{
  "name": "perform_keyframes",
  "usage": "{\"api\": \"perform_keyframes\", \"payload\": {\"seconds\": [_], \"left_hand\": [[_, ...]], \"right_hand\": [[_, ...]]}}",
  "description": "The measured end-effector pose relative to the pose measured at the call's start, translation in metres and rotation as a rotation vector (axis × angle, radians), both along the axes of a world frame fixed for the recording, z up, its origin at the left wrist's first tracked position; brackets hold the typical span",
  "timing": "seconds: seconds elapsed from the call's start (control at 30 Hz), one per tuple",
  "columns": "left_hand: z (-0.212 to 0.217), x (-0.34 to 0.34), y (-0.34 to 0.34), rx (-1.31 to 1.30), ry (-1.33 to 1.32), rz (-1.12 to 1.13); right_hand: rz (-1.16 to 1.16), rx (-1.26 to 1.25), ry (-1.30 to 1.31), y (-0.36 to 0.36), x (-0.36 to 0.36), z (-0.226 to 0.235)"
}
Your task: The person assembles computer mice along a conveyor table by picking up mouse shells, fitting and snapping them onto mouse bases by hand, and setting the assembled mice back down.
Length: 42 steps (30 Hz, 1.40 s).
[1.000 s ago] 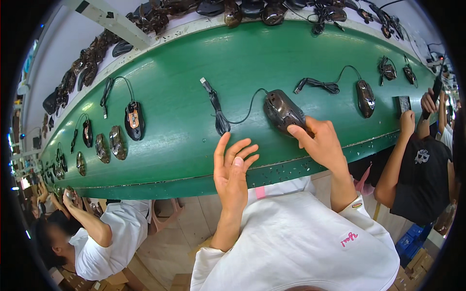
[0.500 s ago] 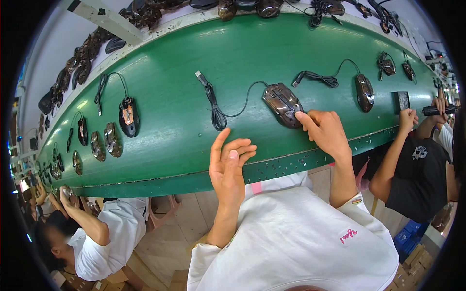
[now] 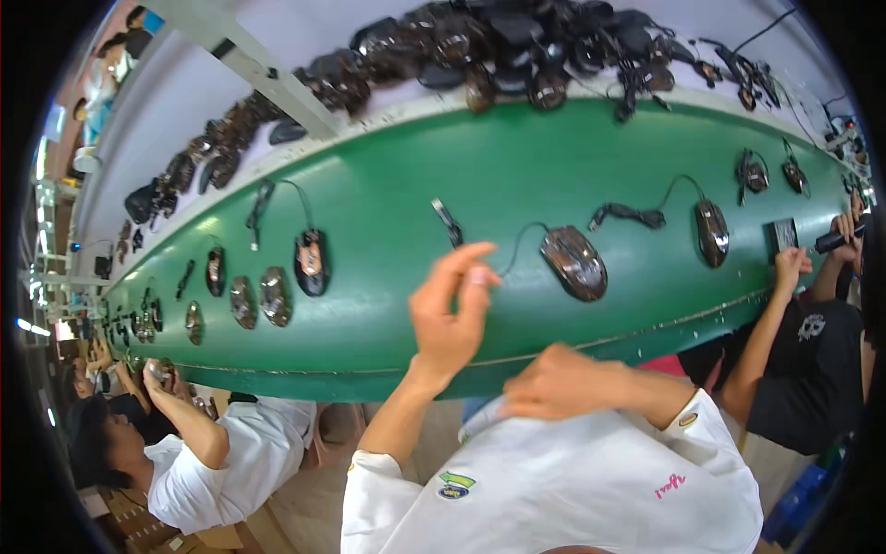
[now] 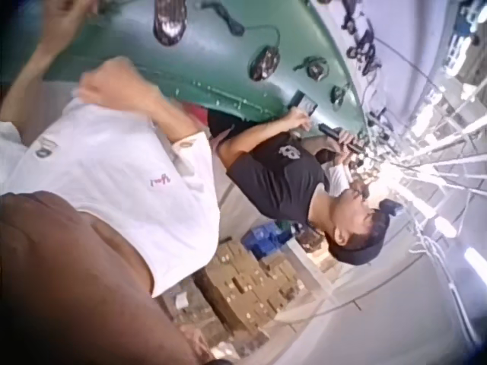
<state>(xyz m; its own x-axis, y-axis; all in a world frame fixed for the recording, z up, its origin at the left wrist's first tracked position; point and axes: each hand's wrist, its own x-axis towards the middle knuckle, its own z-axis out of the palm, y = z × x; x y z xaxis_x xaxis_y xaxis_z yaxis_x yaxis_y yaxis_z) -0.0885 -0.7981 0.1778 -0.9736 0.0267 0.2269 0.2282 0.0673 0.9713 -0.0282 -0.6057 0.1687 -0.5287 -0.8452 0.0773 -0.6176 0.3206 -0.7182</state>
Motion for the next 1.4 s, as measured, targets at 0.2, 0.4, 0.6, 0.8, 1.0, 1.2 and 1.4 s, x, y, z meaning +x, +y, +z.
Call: {"api": "perform_keyframes", "payload": {"seconds": [0.2,0.4,0.6,0.8,1.0,1.2,1.4], "left_hand": [[-0.012,0.004,0.058,-0.434,0.738,-0.355],[-0.04,0.028,0.084,-0.385,0.853,-0.586],[-0.048,0.03,0.08,-0.253,0.666,-0.61],[-0.048,0.028,0.078,-0.165,0.577,-0.578],[-0.05,0.029,0.078,-0.179,0.56,-0.603],[-0.048,0.029,0.077,-0.166,0.575,-0.571],[-0.051,0.031,0.078,-0.146,0.575,-0.552]], "right_hand": [[0.418,-0.096,0.013,-0.058,0.026,-0.042],[0.533,-0.313,-0.048,-0.079,0.032,-0.065],[0.508,-0.336,-0.089,-0.083,0.034,-0.07],[0.462,-0.426,-0.123,-0.083,0.03,-0.064],[0.47,-0.41,-0.088,-0.082,0.031,-0.063],[0.458,-0.407,-0.156,-0.081,0.031,-0.06],[0.461,-0.401,-0.139,-0.082,0.037,-0.07]]}}
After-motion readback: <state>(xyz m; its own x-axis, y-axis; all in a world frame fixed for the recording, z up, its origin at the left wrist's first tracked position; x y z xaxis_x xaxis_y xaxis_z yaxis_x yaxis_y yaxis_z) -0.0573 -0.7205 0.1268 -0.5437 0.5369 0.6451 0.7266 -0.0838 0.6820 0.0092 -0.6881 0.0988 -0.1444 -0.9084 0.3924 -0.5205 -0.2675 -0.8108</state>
